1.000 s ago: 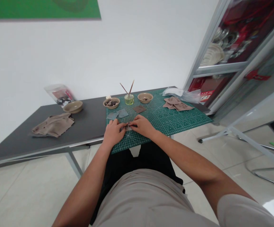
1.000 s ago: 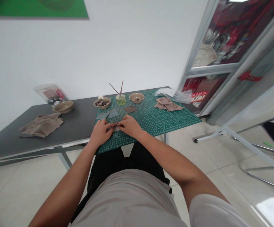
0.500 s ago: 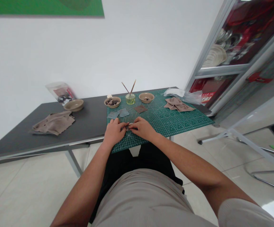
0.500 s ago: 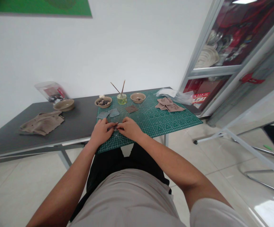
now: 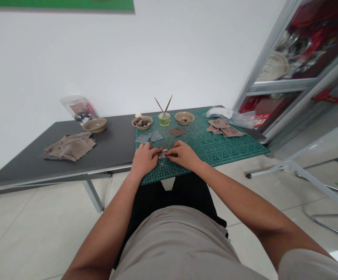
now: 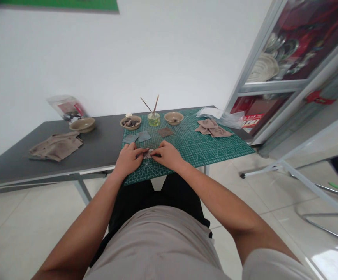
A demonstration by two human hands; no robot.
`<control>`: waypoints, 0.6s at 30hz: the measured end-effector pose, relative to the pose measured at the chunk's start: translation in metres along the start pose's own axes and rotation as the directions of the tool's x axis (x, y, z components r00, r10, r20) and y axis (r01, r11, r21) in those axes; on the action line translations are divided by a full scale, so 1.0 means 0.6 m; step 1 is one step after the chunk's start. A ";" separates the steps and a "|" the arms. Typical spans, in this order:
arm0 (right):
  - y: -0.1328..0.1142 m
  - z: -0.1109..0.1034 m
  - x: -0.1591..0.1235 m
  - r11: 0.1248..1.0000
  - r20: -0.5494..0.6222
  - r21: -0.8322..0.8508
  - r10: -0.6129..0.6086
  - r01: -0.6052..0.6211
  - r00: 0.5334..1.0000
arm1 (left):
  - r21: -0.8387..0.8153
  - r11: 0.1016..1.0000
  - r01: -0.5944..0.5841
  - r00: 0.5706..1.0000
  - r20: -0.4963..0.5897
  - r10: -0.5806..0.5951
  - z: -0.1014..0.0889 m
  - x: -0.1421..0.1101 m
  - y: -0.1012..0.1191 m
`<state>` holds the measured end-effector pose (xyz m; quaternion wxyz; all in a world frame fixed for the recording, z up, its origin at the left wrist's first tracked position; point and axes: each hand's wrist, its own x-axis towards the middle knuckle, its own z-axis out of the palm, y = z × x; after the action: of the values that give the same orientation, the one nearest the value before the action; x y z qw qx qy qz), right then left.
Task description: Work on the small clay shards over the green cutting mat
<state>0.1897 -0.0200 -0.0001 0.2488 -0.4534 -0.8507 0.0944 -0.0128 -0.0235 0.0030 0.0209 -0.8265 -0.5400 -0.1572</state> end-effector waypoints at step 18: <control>0.011 0.002 0.002 0.999 -0.052 -0.038 0.028 -0.030 0.998 | -0.032 0.999 0.033 0.999 -0.009 -0.033 0.002 -0.002 0.005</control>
<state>0.1934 -0.0149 -0.0034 0.2603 -0.4727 -0.8390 0.0700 -0.0103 -0.0254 0.0018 0.0076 -0.8171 -0.5508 -0.1699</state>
